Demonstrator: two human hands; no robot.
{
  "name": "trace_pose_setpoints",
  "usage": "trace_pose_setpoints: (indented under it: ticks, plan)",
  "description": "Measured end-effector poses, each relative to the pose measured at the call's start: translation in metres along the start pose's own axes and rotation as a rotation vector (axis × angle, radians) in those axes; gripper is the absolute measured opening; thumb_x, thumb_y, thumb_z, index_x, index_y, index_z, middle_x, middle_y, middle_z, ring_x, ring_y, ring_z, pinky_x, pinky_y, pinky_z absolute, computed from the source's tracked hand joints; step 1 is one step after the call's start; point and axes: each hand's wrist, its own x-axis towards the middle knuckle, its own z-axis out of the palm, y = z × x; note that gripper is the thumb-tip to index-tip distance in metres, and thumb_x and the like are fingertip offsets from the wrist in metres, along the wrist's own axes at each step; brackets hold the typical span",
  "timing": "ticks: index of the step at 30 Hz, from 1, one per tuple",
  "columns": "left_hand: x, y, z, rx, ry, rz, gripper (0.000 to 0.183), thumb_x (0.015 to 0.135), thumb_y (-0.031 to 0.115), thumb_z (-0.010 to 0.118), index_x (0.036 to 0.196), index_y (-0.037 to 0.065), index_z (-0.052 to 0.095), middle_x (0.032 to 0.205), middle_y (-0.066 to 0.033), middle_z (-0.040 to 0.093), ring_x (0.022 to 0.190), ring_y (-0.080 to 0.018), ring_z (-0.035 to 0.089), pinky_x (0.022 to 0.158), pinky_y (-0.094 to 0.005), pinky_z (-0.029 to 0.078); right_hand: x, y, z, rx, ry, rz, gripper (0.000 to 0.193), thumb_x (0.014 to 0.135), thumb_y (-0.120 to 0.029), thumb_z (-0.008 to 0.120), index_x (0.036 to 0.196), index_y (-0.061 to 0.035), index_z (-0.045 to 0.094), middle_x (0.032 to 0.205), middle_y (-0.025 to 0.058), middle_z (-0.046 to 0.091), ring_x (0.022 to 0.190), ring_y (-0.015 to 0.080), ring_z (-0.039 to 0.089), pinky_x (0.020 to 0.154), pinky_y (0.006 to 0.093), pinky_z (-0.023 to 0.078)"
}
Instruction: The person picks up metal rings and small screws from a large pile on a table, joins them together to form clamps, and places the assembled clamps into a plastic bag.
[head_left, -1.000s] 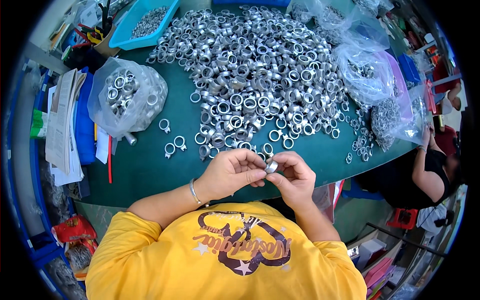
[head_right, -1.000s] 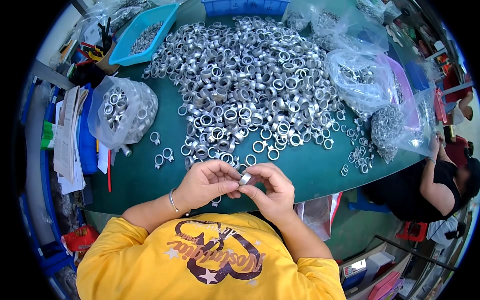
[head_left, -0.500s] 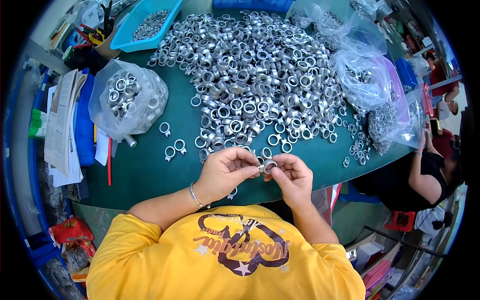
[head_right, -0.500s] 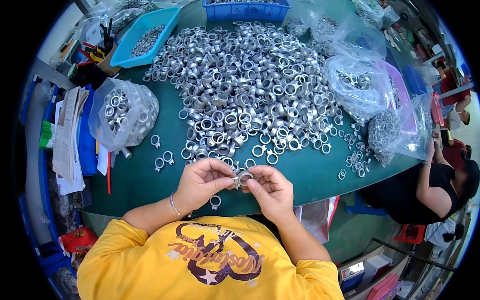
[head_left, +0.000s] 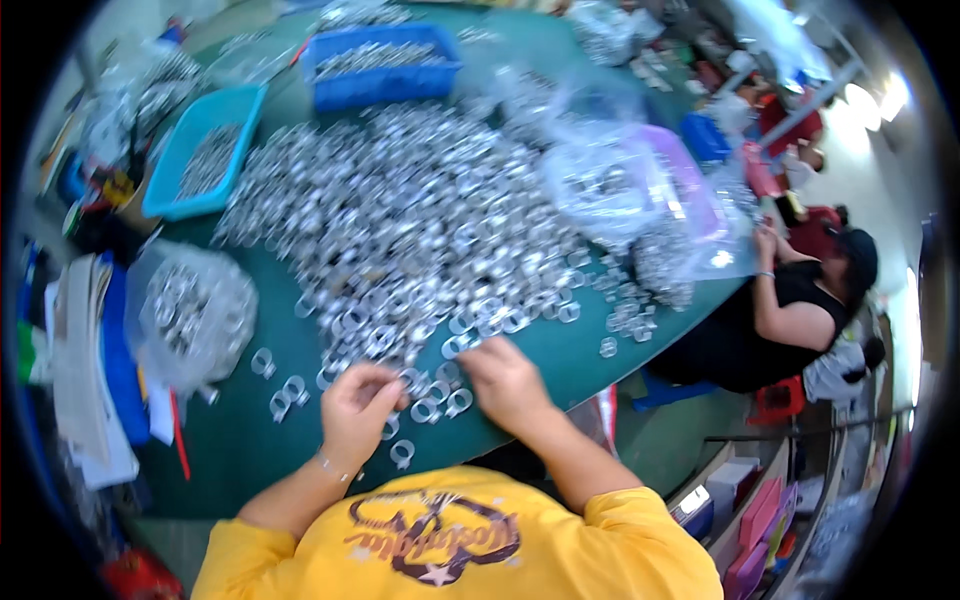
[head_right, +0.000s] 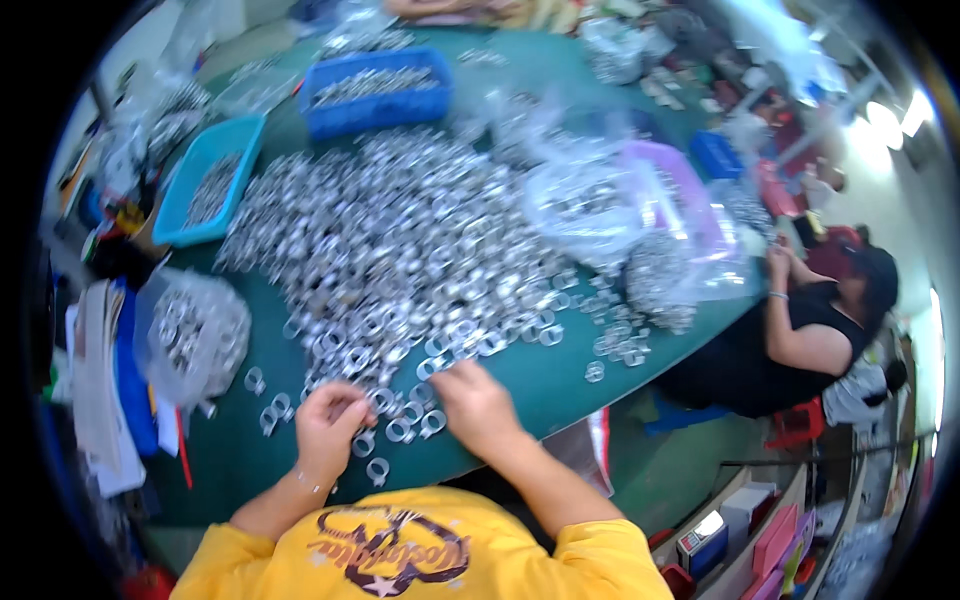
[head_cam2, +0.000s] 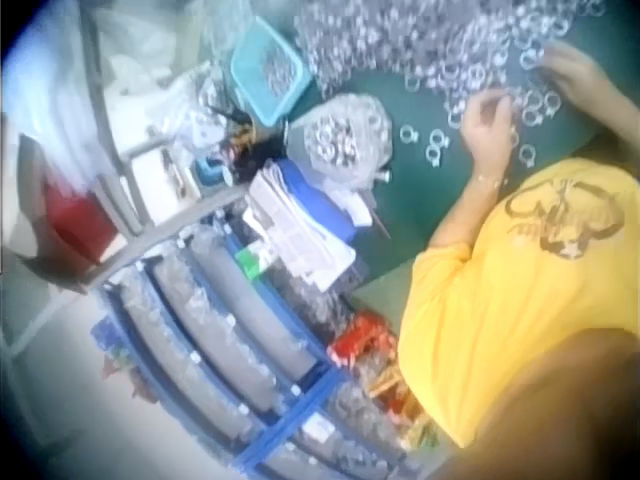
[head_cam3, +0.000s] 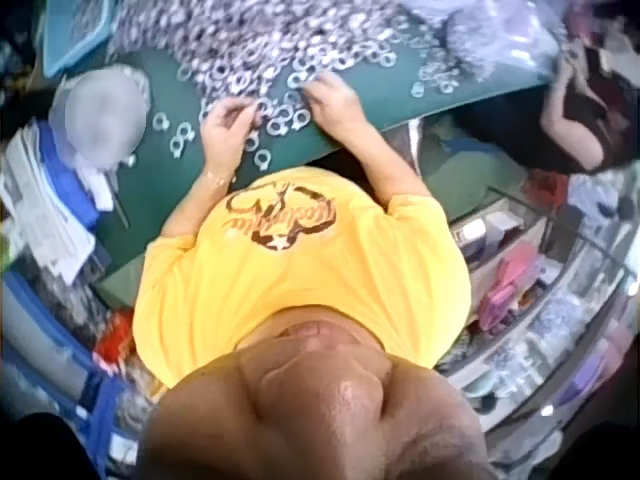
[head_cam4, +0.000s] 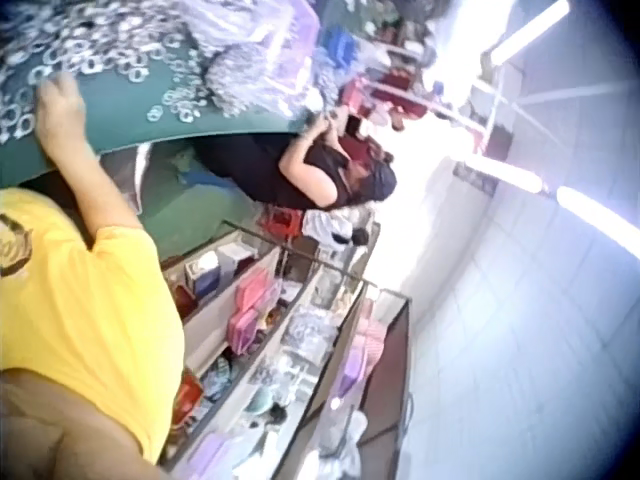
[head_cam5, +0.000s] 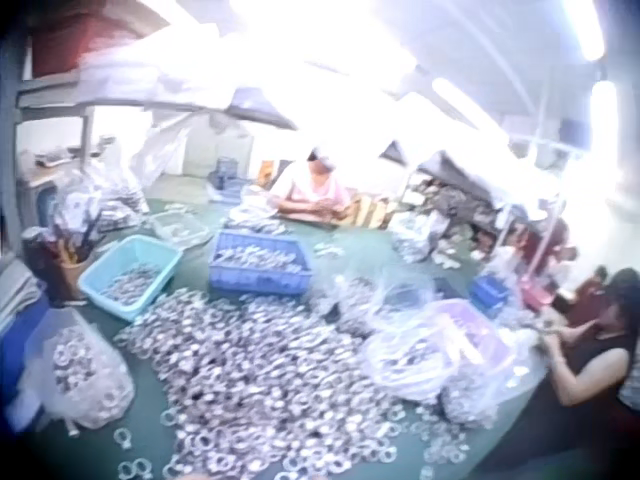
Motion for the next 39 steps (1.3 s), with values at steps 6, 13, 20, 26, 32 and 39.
trace_pose_setpoints:
  ticks: [6,13,20,26,32,39]
  plan:
    - [-0.002,-0.006,0.002,0.011,-0.001,0.013,0.007,0.081,-0.005,0.057,0.087,-0.001,0.054,0.077,-0.0064,0.059,0.065,-0.0122,0.059,0.061,-0.0227,0.049,0.011,0.010,0.006,-0.198,-0.138,-0.090,0.012,0.067,-0.012,0.066,0.077,-0.0077,0.061,0.075,0.0068,0.053,0.073,0.0260,0.054,0.064,0.0374,0.042]
    - [-0.007,0.000,0.013,-0.086,-0.029,-0.015,0.013,0.081,-0.003,0.058,0.094,-0.003,0.054,0.078,-0.0064,0.059,0.065,-0.0126,0.059,0.062,-0.0226,0.050,0.000,-0.020,0.000,0.358,-0.131,-0.128,0.011,0.076,-0.006,0.062,0.086,-0.0074,0.058,0.083,0.0085,0.057,0.078,0.0267,0.058,0.064,0.0340,0.048]
    - [-0.005,0.000,-0.005,0.115,-0.054,-0.020,0.019,0.082,-0.003,0.056,0.101,-0.004,0.054,0.093,-0.0105,0.062,0.080,-0.0152,0.062,0.069,-0.0247,0.050,0.014,-0.041,0.004,0.480,-0.075,-0.247,0.014,0.072,-0.001,0.065,0.084,-0.0024,0.058,0.082,0.0118,0.057,0.077,0.0276,0.058,0.067,0.0318,0.048]
    - [-0.001,-0.001,0.008,-0.034,-0.163,-0.105,0.016,0.085,-0.004,0.054,0.100,-0.005,0.052,0.091,-0.0099,0.061,0.078,-0.0146,0.063,0.070,-0.0243,0.052,-0.007,-0.045,0.007,0.938,-0.064,0.191,0.020,0.078,0.008,0.062,0.093,0.0017,0.050,0.088,0.0116,0.062,0.080,0.0173,0.064,0.071,0.0264,0.051]
    - [-0.007,0.002,0.001,-0.147,-0.170,-0.113,0.013,0.086,-0.001,0.054,0.098,-0.005,0.052,0.088,-0.0084,0.061,0.075,-0.0124,0.062,0.067,-0.0227,0.052,-0.011,-0.047,0.015,1.120,-0.099,0.310,0.025,0.078,0.012,0.059,0.098,0.0015,0.047,0.093,0.0120,0.059,0.086,0.0165,0.060,0.077,0.0284,0.051]
    - [-0.005,-0.002,0.002,0.012,-0.254,0.024,0.010,0.082,-0.002,0.059,0.091,-0.002,0.055,0.091,-0.0058,0.053,0.072,-0.0102,0.057,0.062,-0.0209,0.049,-0.010,-0.038,0.013,0.724,-0.024,0.006,0.023,0.073,0.011,0.063,0.090,0.0001,0.051,0.086,0.0114,0.061,0.075,0.0190,0.059,0.067,0.0266,0.048]
